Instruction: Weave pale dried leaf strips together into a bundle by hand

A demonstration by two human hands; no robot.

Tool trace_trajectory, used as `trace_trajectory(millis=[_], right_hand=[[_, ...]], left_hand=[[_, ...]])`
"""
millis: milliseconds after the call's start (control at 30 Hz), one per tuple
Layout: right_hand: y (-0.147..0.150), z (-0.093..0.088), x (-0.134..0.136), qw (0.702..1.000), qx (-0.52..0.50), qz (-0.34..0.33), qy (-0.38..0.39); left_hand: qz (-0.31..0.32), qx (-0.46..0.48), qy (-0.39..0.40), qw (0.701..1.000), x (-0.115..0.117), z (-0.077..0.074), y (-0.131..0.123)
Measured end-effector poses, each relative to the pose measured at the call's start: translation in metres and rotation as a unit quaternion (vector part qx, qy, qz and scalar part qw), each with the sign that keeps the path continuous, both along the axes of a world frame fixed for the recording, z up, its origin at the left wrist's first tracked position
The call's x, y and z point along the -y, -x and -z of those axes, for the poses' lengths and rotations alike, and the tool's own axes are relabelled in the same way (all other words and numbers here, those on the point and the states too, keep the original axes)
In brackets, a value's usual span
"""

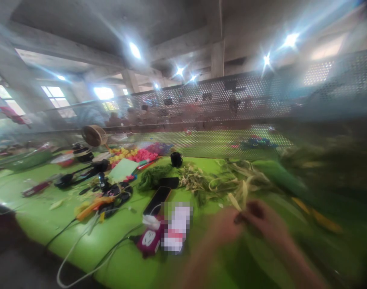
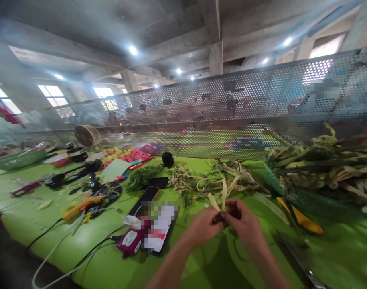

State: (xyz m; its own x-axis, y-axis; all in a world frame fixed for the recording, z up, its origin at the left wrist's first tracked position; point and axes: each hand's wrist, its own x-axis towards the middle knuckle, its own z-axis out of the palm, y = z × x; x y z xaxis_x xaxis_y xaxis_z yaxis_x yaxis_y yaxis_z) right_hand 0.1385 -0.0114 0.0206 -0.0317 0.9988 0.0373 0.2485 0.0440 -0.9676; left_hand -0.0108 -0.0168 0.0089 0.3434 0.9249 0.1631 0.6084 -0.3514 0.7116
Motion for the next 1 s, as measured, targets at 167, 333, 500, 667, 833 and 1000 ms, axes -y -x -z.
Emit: trace_trajectory(millis=[167,333,500,667,833,1000], right_hand=[[-0.002,0.013,-0.001,0.999,-0.039,0.024,-0.011],[-0.004,0.014,0.006,0.990,-0.138,0.032,-0.006],[-0.007,0.008,0.010,0.989,-0.144,-0.041,-0.011],[-0.015,0.009,0.002,0.989,0.026,-0.114,-0.086],[-0.021,0.016,-0.010,0.967,0.125,-0.140,-0.170],[-0.023,0.024,-0.018,0.958,0.165,-0.124,-0.196]], left_hand=[[0.017,0.064,0.024,0.997,-0.003,0.004,0.002],[0.019,0.163,0.091,0.982,-0.008,0.013,0.003],[0.005,0.197,0.139,0.970,-0.012,0.024,0.005],[-0.028,0.096,0.125,0.987,-0.007,0.013,0.005],[-0.037,-0.033,0.047,0.998,-0.001,-0.003,0.004],[-0.034,-0.078,0.001,0.996,-0.002,-0.004,0.005]])
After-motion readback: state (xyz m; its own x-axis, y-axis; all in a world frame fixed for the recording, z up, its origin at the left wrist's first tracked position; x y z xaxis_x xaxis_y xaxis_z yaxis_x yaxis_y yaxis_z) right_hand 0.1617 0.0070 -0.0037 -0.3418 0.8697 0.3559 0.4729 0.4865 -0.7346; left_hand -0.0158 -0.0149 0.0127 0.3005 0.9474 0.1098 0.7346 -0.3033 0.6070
